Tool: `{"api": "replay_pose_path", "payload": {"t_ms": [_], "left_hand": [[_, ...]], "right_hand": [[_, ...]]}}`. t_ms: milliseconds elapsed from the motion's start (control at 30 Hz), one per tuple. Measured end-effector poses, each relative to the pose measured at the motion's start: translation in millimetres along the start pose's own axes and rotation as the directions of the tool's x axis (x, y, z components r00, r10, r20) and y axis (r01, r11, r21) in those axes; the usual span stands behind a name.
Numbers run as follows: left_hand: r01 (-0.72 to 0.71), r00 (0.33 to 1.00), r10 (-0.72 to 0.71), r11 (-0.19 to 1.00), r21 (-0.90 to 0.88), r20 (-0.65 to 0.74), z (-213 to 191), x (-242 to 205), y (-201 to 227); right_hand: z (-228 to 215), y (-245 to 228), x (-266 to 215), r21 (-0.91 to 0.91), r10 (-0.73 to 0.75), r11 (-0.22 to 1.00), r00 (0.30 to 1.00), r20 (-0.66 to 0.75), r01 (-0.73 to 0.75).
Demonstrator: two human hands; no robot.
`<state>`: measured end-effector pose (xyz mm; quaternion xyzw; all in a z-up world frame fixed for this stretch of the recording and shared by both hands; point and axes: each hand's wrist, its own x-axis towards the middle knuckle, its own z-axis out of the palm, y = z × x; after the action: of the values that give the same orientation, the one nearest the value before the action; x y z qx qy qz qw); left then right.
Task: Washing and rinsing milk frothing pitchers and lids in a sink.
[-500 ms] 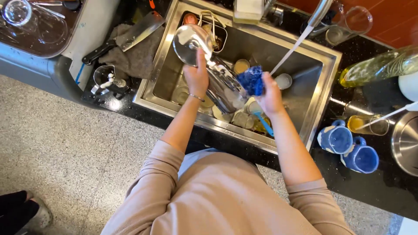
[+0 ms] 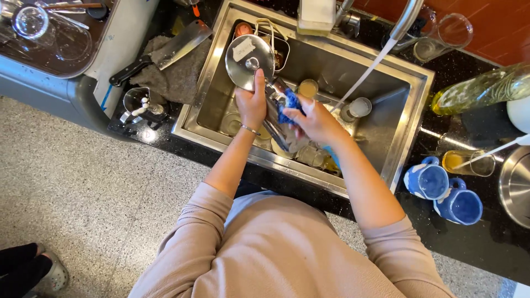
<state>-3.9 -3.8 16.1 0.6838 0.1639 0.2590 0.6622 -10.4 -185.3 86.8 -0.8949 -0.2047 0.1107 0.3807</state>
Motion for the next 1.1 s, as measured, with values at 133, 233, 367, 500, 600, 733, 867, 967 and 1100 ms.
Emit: {"api": "replay_pose_path", "payload": {"t_ms": [133, 233, 367, 500, 600, 733, 867, 967, 1100], "left_hand": [[-0.045, 0.999, 0.045, 0.995, -0.087, 0.001, -4.2, -6.4, 0.9], [0.095, 0.994, -0.104, 0.959, -0.267, -0.021, -5.8, 0.8, -53.0], [0.103, 0.995, -0.095, 0.955, -0.277, 0.042, -14.0, 10.4, -95.0], [0.153, 0.988, -0.143, 0.885, -0.44, 0.057, -13.4, 18.4, 10.4], [0.15, 0.988, -0.125, 0.879, -0.452, 0.085, -11.7, 18.2, 17.4], [0.294, 0.955, -0.234, 0.682, -0.67, 0.18, -6.4, 23.9, 20.0], [0.388, 0.922, -0.243, 0.613, -0.688, 0.303, -7.9, 21.8, 27.1], [0.418, 0.907, -0.266, 0.643, -0.641, 0.325, 2.0, 14.6, 20.6], [0.417, 0.903, -0.235, 0.681, -0.601, 0.361, 15.7, 8.5, 14.1]], "right_hand": [[8.8, 1.7, 15.7, 0.5, 0.186, 0.775, 0.895, 0.406, -0.388], [23.8, 9.4, 13.6, 0.544, 0.141, 0.797, 0.957, 0.252, -0.261], [45.0, 16.9, -6.4, 0.538, 0.084, 0.842, 0.996, -0.04, -0.049], [54.0, 14.9, -14.0, 0.521, 0.053, 0.853, 0.986, -0.159, 0.038], [63.1, 17.6, -16.9, 0.407, 0.051, 0.913, 0.98, -0.191, 0.032], [56.9, 23.0, -15.0, 0.356, 0.109, 0.934, 0.971, -0.211, -0.028], [49.7, 44.3, -1.4, 0.459, 0.105, 0.871, 0.848, -0.52, 0.174], [18.3, 4.7, 8.7, 0.439, -0.047, 0.818, 0.803, -0.594, 0.372], [17.6, -36.9, 30.6, 0.334, -0.165, 0.872, 0.858, -0.486, 0.357]]}}
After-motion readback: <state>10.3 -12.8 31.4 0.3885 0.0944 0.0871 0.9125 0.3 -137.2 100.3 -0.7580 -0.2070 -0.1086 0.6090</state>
